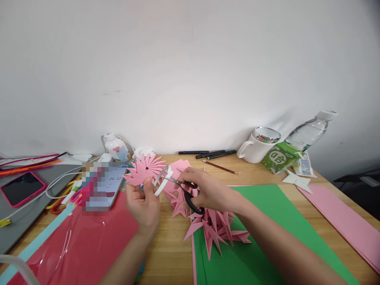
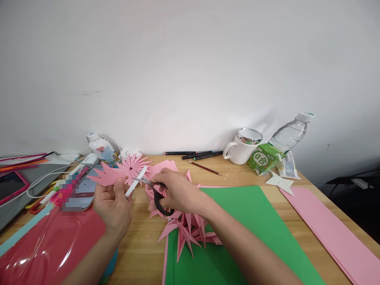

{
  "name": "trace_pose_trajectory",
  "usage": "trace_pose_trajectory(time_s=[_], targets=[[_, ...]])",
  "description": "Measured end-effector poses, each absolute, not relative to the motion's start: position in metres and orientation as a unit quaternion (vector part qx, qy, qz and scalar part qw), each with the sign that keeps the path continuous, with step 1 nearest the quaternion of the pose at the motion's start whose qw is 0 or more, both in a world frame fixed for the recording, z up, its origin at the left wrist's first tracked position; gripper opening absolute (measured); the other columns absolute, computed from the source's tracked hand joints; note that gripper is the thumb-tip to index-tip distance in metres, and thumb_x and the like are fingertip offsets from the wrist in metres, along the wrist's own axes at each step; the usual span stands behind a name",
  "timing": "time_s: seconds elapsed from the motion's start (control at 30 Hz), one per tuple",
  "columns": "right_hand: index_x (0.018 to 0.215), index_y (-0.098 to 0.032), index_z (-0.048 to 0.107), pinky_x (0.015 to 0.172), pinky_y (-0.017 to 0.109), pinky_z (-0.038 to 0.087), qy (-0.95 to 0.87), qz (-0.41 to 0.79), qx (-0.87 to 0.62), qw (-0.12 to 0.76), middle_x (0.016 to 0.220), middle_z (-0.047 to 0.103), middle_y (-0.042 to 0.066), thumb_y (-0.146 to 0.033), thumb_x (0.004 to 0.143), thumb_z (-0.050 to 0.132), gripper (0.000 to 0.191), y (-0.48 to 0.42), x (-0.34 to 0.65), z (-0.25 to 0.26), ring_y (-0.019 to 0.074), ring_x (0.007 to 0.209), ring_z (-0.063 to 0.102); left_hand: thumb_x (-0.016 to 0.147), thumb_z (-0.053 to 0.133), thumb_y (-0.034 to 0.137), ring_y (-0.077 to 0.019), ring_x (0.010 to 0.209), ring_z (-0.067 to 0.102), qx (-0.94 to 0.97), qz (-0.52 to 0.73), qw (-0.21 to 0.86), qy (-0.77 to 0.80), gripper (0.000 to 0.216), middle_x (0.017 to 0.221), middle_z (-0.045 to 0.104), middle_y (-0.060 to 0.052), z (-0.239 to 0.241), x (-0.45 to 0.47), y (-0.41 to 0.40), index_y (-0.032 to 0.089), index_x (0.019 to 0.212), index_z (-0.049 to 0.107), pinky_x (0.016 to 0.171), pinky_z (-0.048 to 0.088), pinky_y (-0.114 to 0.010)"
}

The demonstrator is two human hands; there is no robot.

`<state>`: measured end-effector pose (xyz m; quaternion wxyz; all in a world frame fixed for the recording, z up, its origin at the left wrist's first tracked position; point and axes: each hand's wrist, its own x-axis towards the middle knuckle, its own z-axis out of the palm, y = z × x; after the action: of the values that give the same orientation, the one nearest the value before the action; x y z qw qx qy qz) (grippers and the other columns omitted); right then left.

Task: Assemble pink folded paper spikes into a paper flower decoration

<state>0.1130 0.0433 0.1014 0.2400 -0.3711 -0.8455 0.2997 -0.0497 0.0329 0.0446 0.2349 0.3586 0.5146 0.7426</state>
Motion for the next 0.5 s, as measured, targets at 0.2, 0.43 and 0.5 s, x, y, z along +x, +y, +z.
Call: trace_pose_trajectory(time_s=[0.2, 0.43, 0.5], targets=[[0.08, -0.017, 0.058, 0.057, 0.022, 0.033, -0.829, 0.347, -0.354, 0.26, 0.073, 0.048, -0.002, -0.026, 0.072, 0.068, 0.016, 0.043, 0.1126, 0.1051, 0.0103, 0.063, 0.041, 0.074, 0.063, 0.038, -0.0086, 0.055, 0.054, 0.365, 0.74, 0.245, 0.509, 0.027, 0.073, 0.058, 0.0, 0.0445, -0.0479, 0.0308, 0.018, 0.087, 0.052, 0.052, 0.046, -0.019], [0.072, -0.016, 0.058, 0.054, 0.021, 0.029, -0.796, 0.399, -0.36, 0.279, 0.068, 0.044, -0.004, -0.038, 0.067, 0.071, 0.026, 0.045, 0.1127, 0.1034, 0.0087, 0.058, 0.038, 0.074, 0.063, 0.037, -0.0089, 0.056, 0.055, 0.368, 0.737, 0.23, 0.518, 0.027, 0.072, 0.058, 0.0, 0.0434, -0.0491, 0.0328, 0.017, 0.087, 0.052, 0.051, 0.046, -0.019], [0.072, -0.016, 0.059, 0.053, 0.021, 0.028, -0.782, 0.422, -0.363, 0.279, 0.068, 0.044, -0.004, -0.04, 0.066, 0.072, 0.028, 0.0457, 0.1129, 0.1027, 0.0081, 0.058, 0.037, 0.075, 0.062, 0.039, -0.0078, 0.054, 0.054, 0.368, 0.737, 0.23, 0.518, 0.029, 0.072, 0.057, 0.0, 0.0425, -0.0498, 0.0341, 0.016, 0.088, 0.051, 0.048, 0.046, -0.018]])
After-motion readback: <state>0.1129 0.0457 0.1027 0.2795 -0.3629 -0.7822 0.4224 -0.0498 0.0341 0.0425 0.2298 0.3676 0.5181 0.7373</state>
